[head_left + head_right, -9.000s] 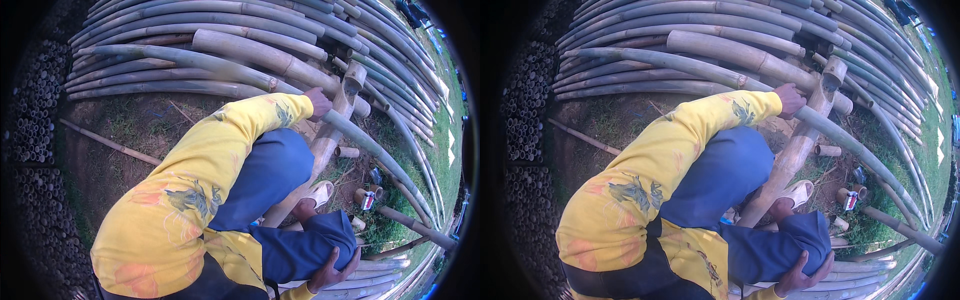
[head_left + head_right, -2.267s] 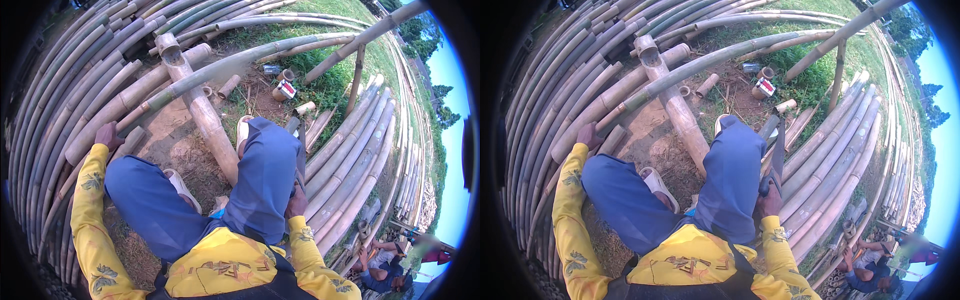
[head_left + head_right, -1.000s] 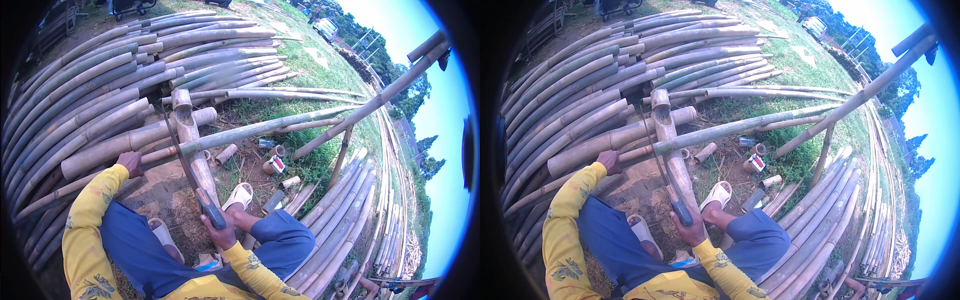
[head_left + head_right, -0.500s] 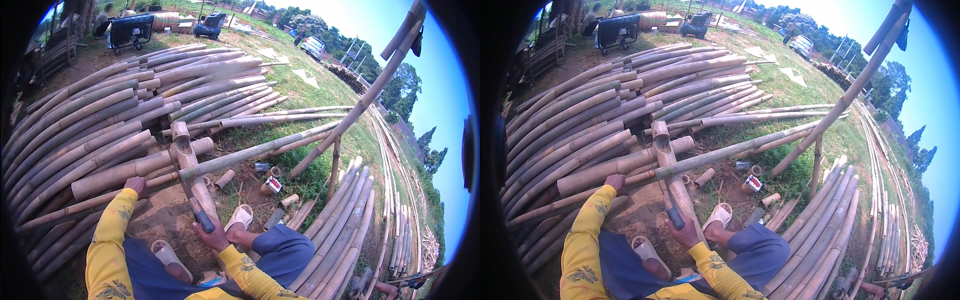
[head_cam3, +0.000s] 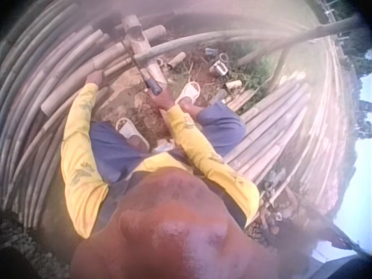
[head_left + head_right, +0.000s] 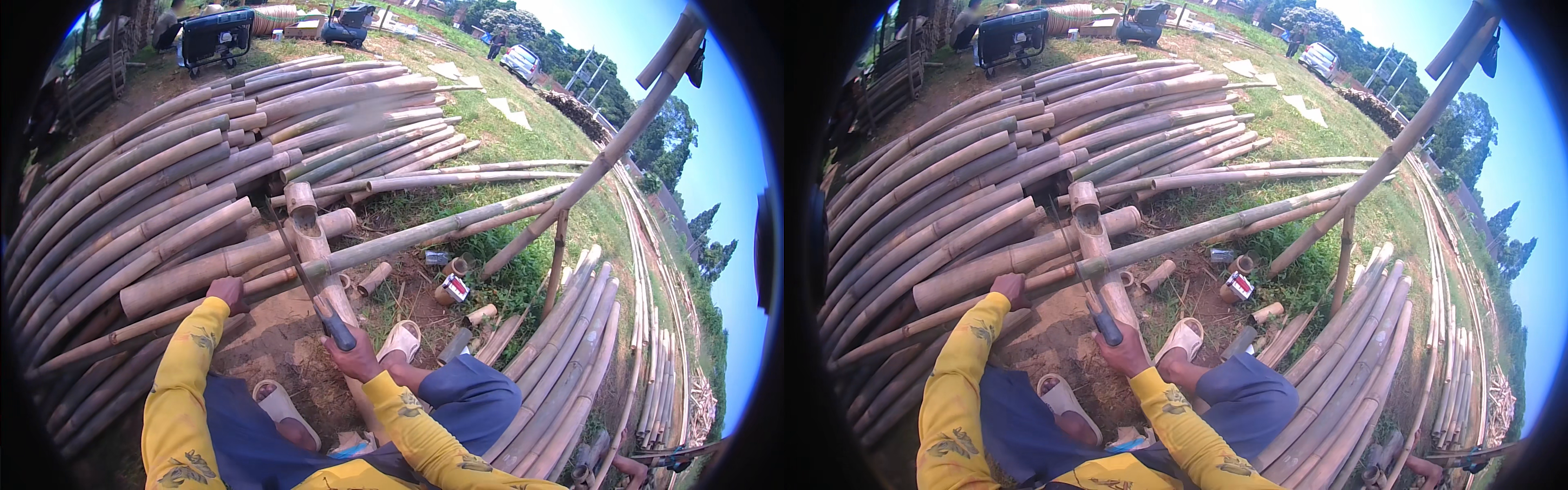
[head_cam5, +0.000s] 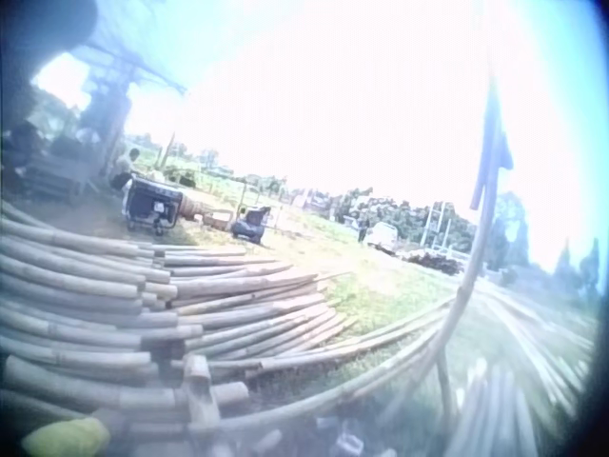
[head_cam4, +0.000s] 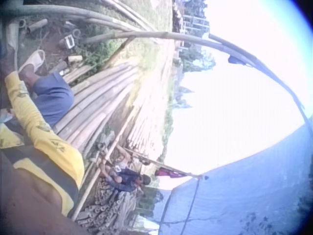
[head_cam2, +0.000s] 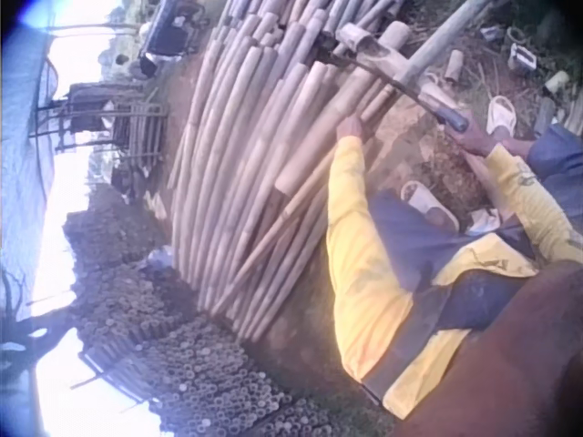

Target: The person selects bamboo poles from a pile, positions them on a wooden support, and cuts them with a hand saw. The person repeats this process multiple times, stacking the cut pieces.

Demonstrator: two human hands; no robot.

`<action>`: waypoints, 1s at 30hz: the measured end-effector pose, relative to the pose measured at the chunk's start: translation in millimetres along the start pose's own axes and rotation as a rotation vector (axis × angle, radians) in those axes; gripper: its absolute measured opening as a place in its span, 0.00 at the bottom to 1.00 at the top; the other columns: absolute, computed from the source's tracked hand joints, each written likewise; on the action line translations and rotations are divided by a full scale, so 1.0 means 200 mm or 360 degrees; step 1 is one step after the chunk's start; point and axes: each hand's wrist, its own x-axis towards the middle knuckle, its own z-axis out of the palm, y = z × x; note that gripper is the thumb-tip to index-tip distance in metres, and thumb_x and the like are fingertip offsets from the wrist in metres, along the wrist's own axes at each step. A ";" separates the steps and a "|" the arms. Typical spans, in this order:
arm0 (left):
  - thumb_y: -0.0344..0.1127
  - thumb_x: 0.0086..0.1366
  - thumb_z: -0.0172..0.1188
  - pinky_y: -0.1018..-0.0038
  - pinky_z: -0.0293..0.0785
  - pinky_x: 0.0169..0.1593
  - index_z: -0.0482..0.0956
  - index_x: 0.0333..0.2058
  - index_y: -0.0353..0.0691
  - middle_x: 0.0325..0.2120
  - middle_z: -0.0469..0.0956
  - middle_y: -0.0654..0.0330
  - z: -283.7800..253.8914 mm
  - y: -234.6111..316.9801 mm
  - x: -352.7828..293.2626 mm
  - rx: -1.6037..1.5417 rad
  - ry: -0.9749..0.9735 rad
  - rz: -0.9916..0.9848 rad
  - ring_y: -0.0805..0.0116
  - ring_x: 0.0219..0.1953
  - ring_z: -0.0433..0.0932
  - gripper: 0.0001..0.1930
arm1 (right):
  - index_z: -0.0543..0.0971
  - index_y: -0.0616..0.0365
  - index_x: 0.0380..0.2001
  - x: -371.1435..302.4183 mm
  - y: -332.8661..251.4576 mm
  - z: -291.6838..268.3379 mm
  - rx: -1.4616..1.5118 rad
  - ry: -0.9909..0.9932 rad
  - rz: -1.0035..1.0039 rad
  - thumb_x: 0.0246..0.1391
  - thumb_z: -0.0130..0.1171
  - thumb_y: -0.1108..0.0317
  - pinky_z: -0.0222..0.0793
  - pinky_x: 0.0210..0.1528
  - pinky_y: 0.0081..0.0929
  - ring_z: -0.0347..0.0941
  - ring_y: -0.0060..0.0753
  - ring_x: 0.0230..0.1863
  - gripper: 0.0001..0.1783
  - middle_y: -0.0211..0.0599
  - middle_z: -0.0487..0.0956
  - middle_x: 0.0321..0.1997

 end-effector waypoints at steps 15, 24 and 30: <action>0.47 0.48 0.74 0.55 0.79 0.50 0.80 0.44 0.36 0.39 0.83 0.43 -0.01 0.02 0.00 -0.0036 -0.0019 0.0024 0.44 0.44 0.83 0.28 | 0.76 0.62 0.32 0.01 0.07 0.04 0.0115 -0.0073 0.0233 0.59 0.66 0.72 0.62 0.25 0.21 0.65 0.14 0.24 0.08 0.23 0.72 0.22; 0.44 0.48 0.73 0.54 0.79 0.49 0.80 0.42 0.35 0.37 0.83 0.42 0.02 -0.07 -0.06 -0.0034 -0.0003 0.0001 0.43 0.43 0.82 0.25 | 0.81 0.67 0.47 -0.68 -0.08 -0.15 0.0051 -0.0067 0.0389 0.57 0.65 0.78 0.71 0.42 0.20 0.74 0.16 0.37 0.14 0.32 0.82 0.36; 0.42 0.48 0.71 0.55 0.78 0.50 0.80 0.43 0.35 0.37 0.83 0.44 -0.03 0.05 0.04 -0.0054 0.0004 0.0060 0.44 0.43 0.82 0.25 | 0.74 0.60 0.24 0.02 0.10 0.03 0.0147 -0.0012 0.0300 0.60 0.66 0.70 0.58 0.24 0.19 0.62 0.14 0.21 0.13 0.22 0.73 0.20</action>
